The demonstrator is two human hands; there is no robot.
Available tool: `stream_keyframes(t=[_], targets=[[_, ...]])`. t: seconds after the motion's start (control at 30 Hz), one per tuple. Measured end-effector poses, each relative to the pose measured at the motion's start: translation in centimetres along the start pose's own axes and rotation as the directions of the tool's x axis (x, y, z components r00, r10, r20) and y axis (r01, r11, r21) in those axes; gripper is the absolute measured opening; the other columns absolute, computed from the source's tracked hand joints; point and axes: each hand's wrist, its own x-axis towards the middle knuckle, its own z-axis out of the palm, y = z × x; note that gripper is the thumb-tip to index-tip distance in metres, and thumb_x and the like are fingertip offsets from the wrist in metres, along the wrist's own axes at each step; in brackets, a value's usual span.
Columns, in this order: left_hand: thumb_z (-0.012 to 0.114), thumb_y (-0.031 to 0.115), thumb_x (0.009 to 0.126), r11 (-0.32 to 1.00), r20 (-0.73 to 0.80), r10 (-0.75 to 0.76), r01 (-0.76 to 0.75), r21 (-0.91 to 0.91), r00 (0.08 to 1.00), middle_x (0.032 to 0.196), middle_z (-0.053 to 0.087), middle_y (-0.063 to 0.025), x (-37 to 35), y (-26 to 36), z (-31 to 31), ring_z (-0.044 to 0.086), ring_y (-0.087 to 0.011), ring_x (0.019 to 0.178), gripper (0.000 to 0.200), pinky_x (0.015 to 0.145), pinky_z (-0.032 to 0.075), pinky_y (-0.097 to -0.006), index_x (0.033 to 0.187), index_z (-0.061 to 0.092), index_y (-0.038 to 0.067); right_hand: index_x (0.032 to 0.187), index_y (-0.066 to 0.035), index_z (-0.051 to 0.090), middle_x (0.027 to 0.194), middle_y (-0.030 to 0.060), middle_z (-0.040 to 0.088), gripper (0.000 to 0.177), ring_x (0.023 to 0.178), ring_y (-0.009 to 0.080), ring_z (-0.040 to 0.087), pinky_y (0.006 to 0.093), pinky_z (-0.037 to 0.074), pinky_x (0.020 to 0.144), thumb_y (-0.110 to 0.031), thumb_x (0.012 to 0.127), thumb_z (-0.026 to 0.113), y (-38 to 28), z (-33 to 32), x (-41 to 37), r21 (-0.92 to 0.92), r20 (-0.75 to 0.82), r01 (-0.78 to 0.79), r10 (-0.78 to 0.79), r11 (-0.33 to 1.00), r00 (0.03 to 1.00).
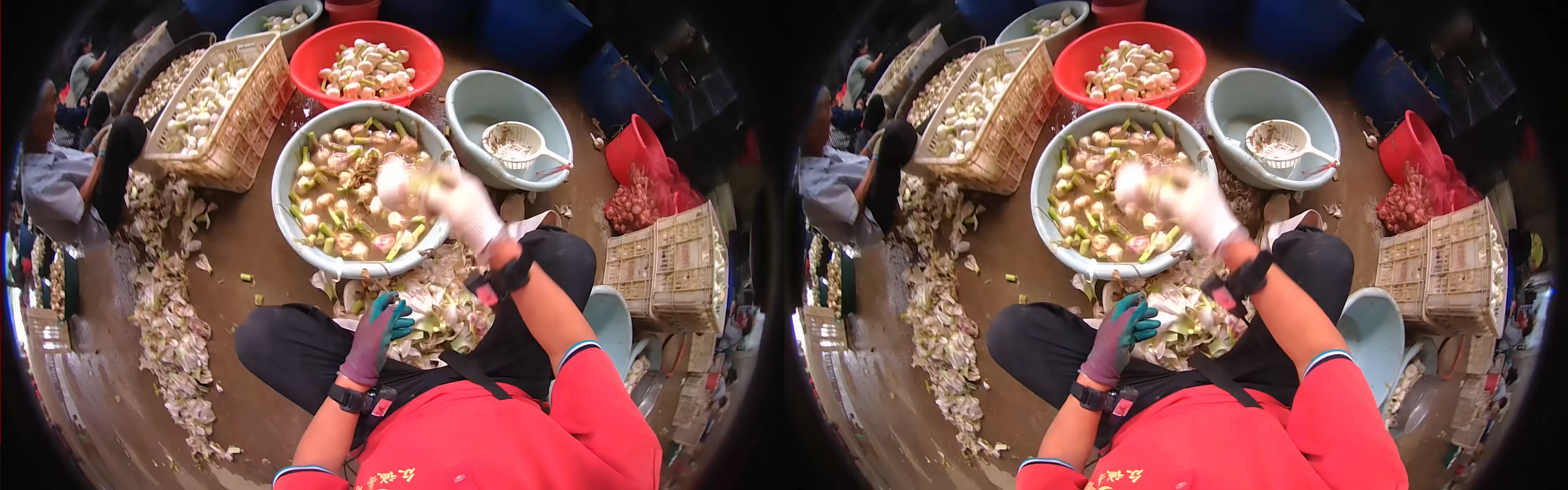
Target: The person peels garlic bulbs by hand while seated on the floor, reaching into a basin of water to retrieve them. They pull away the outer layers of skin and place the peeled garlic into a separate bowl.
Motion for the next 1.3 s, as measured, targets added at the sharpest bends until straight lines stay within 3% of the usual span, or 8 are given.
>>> stream_keyframes(t=[0.1,0.17,0.27,0.47,0.6,0.9,1.07,1.3], targets=[[0.056,0.031,0.096,0.996,0.072,-0.036,0.030,0.088,0.997,0.110,0.061,-0.0133,0.7,0.0,0.4,0.064,-0.0192,0.094,0.050,0.085,0.052,-0.0317,0.133,0.042,0.001,0.123,0.003,0.053,0.101,0.0069,0.062,0.034,0.083,0.0098,0.059,0.0247,0.049,0.074,-0.004,0.090,0.055,-2.3,-0.2,3.0,0.294,-0.130,0.281,-0.253,0.914,0.959],[0.058,0.028,0.094,0.998,0.094,-0.066,0.064,0.023,0.993,0.110,0.060,-0.0126,0.7,0.3,0.6,0.062,-0.0180,0.097,0.050,0.087,0.051,-0.0308,0.132,0.043,0.000,0.118,0.001,0.059,0.102,0.0077,0.063,0.031,0.084,0.0123,0.060,0.0270,0.050,0.078,-0.010,0.089,0.058,0.1,0.2,4.3,0.026,0.024,0.201,-0.201,0.979,0.979],[0.058,0.022,0.094,0.999,0.127,-0.034,0.033,0.015,0.991,0.111,0.058,-0.0098,1.1,0.1,0.9,0.059,-0.0161,0.099,0.048,0.089,0.048,-0.0300,0.133,0.042,0.000,0.107,-0.006,0.068,0.096,0.0153,0.067,0.030,0.095,0.0296,0.064,0.0368,0.049,0.087,-0.025,0.085,0.061,5.1,2.1,4.6,-0.713,0.332,0.298,-0.069,0.634,0.941],[0.055,0.012,0.094,0.994,0.140,-0.084,0.074,0.079,0.987,0.109,0.057,-0.0056,1.0,0.4,1.7,0.055,-0.0108,0.099,0.045,0.088,0.046,-0.0253,0.136,0.042,-0.001,0.102,-0.013,0.072,0.092,0.0137,0.067,0.030,0.088,0.0329,0.064,0.0408,0.048,0.084,-0.025,0.078,0.058,14.1,8.3,5.9,-0.749,0.608,0.520,0.117,0.410,0.785],[0.055,0.009,0.093,0.990,0.148,-0.090,0.072,0.125,0.985,0.107,0.056,-0.0034,1.3,1.4,1.9,0.053,-0.0080,0.098,0.046,0.087,0.044,-0.0220,0.137,0.042,0.001,0.108,-0.017,0.070,0.103,0.0153,0.067,0.031,0.104,0.0326,0.062,0.0443,0.049,0.091,-0.021,0.084,0.051,15.5,10.8,7.8,-0.897,0.442,0.418,0.262,0.142,0.858],[0.056,0.010,0.093,0.987,0.086,-0.073,0.059,0.146,0.994,0.109,0.056,-0.0030,1.3,2.2,1.5,0.053,-0.0070,0.095,0.046,0.082,0.045,-0.0211,0.137,0.044,0.005,0.111,-0.006,0.068,0.110,0.0184,0.067,0.045,0.102,0.0337,0.064,0.0401,0.049,0.091,-0.035,0.078,0.058,17.4,10.1,11.3,-0.954,0.293,0.268,0.609,0.135,0.737],[0.059,0.012,0.091,0.989,-0.039,0.081,-0.075,0.128,0.996,0.112,0.053,-0.0058,1.8,0.1,0.4,0.053,-0.0110,0.099,0.055,0.086,0.045,-0.0235,0.140,0.037,0.002,0.111,-0.003,0.066,0.092,0.0099,0.069,0.042,0.083,0.0188,0.065,0.0302,0.051,0.078,-0.035,0.086,0.060,15.3,7.5,8.9,-0.445,0.261,-0.272,0.414,0.853,0.872],[0.053,0.006,0.091,0.898,-0.258,0.399,-0.432,-0.081,0.880,0.132,0.045,-0.0128,1.6,3.2,2.2,0.049,-0.0198,0.119,0.057,0.102,0.043,-0.0328,0.142,0.030,0.000,0.126,-0.007,0.056,0.096,-0.0026,0.062,0.041,0.078,0.0082,0.058,0.0284,0.052,0.075,-0.034,0.094,0.058,10.3,5.3,0.3,0.431,0.486,-0.606,0.394,0.669,0.780]])
